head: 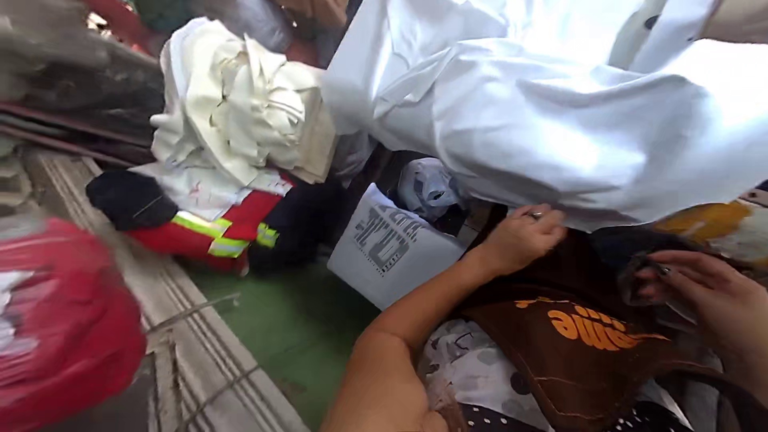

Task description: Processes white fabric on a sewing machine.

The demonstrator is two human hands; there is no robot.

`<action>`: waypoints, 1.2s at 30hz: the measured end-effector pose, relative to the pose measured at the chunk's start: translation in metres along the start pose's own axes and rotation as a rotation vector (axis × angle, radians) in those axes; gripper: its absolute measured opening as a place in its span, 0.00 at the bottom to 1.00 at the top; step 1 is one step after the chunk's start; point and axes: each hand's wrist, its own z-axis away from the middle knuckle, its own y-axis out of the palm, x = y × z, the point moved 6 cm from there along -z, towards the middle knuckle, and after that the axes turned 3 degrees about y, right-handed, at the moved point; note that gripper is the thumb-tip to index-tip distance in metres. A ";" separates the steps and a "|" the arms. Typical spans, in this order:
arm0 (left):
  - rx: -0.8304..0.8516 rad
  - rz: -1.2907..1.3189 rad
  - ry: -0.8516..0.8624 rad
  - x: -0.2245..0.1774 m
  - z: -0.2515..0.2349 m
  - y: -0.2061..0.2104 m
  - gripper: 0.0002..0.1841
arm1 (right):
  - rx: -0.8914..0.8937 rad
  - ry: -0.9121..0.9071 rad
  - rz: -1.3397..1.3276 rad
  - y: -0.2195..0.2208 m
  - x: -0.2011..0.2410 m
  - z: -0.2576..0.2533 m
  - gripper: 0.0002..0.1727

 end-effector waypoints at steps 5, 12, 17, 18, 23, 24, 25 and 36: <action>0.427 0.072 -0.889 0.120 0.202 0.016 0.14 | -0.019 0.014 -0.002 0.007 0.002 -0.004 0.15; 0.475 0.075 -0.901 0.160 0.238 0.064 0.15 | 0.125 -0.068 0.130 0.061 0.030 -0.017 0.15; 1.016 0.125 -0.955 0.163 0.175 0.128 0.24 | 0.162 -0.057 0.220 0.073 0.029 -0.009 0.15; 1.097 0.135 -1.023 0.156 0.166 0.132 0.22 | 0.155 -0.048 0.237 0.072 0.027 -0.006 0.15; 0.937 0.262 -1.390 0.138 0.136 0.128 0.25 | 0.085 -0.025 0.265 0.061 0.022 0.007 0.15; 0.941 0.274 -1.377 0.138 0.135 0.127 0.25 | 0.075 -0.018 0.257 0.060 0.020 0.009 0.15; 0.960 0.278 -1.337 0.139 0.135 0.126 0.24 | 0.069 -0.013 0.246 0.059 0.018 0.009 0.15; 0.200 1.172 -1.135 0.166 0.197 0.059 0.09 | 0.152 -0.027 0.229 0.071 0.013 -0.004 0.15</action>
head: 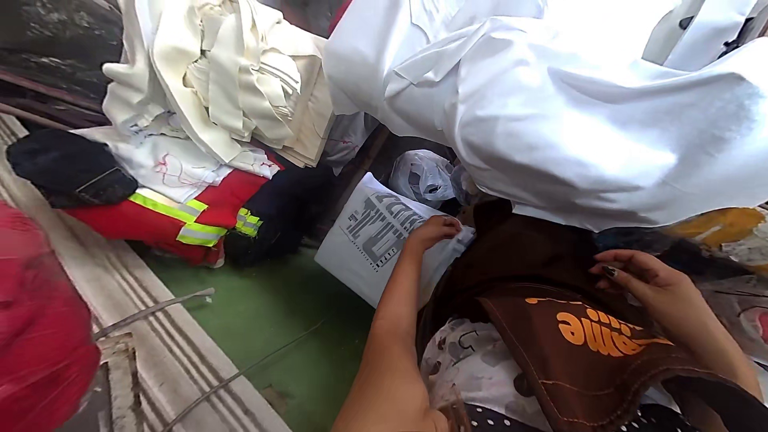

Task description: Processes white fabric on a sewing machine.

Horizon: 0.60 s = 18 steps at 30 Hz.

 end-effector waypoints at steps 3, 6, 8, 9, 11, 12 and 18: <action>-0.481 0.445 0.102 0.012 0.050 -0.063 0.12 | -0.018 -0.003 -0.011 -0.007 -0.005 0.000 0.16; -1.082 0.537 0.080 0.044 0.100 -0.122 0.18 | -0.036 -0.002 -0.033 -0.015 -0.012 0.000 0.16; -1.343 0.304 0.006 0.046 0.134 -0.151 0.21 | -0.036 -0.013 -0.032 -0.019 -0.013 -0.003 0.16; -1.386 0.143 0.011 0.034 0.147 -0.163 0.22 | -0.042 -0.021 -0.024 -0.022 -0.011 -0.005 0.16; -1.389 -0.140 0.094 -0.027 0.172 -0.172 0.23 | -0.059 -0.036 -0.011 -0.026 -0.003 -0.007 0.16; -1.384 -0.256 0.149 -0.071 0.190 -0.168 0.25 | -0.058 -0.041 0.002 -0.028 0.002 -0.008 0.16; -1.326 -0.632 0.879 -0.279 0.315 -0.097 0.15 | 0.000 -0.179 0.167 -0.020 0.066 -0.021 0.17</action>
